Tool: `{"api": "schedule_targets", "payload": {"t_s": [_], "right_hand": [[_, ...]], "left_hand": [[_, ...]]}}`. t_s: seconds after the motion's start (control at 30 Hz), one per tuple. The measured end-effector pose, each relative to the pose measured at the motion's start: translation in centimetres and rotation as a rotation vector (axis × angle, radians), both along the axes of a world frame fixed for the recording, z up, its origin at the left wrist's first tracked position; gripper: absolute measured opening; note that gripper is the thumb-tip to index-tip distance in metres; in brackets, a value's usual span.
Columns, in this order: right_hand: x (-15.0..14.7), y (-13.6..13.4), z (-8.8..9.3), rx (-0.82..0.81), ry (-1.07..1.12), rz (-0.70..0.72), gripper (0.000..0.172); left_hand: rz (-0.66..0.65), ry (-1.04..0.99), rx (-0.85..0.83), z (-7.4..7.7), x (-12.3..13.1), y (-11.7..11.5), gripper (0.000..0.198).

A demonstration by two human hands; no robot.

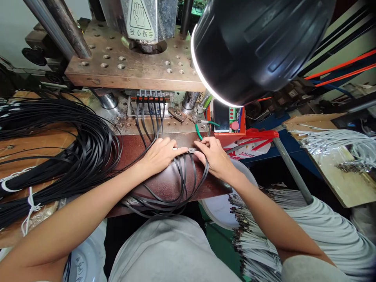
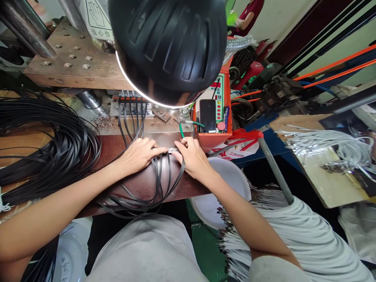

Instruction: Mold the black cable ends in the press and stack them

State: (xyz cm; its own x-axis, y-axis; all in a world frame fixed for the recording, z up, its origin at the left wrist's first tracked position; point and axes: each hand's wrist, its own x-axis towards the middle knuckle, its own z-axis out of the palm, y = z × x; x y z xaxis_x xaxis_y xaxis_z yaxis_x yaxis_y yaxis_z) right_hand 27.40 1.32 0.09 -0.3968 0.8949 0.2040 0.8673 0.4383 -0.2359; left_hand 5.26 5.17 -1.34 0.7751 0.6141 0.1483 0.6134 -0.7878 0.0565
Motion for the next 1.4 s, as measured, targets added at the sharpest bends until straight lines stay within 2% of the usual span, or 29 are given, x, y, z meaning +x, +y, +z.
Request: {"api": "schedule_targets", "payload": {"t_s": [0.1, 0.27, 0.33, 0.43, 0.73, 0.87, 1.13, 1.4], "right_hand": [[-0.1, 0.0, 0.0, 0.017, -0.06, -0.072, 0.038], [0.2, 0.1, -0.7, 0.022, 0.298, 0.05, 0.025], [0.1, 0.3, -0.8, -0.004, 0.356, 0.074, 0.018], [-0.2, 0.6, -0.9, -0.045, 0.344, 0.094, 0.014], [-0.9, 1.8, 0.4, -0.151, 0.247, 0.086, 0.018], [-1.0, 2.1, 0.6, -0.132, 0.16, 0.088, 0.02], [-1.2, 1.9, 0.1, -0.103, 0.098, 0.09, 0.02], [0.3, 1.3, -1.2, -0.058, 0.173, 0.2, 0.03]], "left_hand": [[0.009, 0.006, -0.011, 0.1, -0.2, 0.0, 0.036], [0.022, -0.008, -0.037, 0.1, -0.6, 0.0, 0.036], [0.026, -0.007, -0.043, 0.0, -0.7, 0.0, 0.036], [0.031, -0.01, -0.042, -0.1, -0.6, 0.0, 0.035], [0.044, -0.022, -0.036, -0.3, -0.6, 0.0, 0.035], [0.052, -0.021, -0.041, -0.3, -0.5, -0.1, 0.035], [0.051, 0.002, -0.038, -0.2, -0.4, 0.0, 0.034], [0.032, -0.017, -0.036, -0.2, -0.8, 0.0, 0.034]]}}
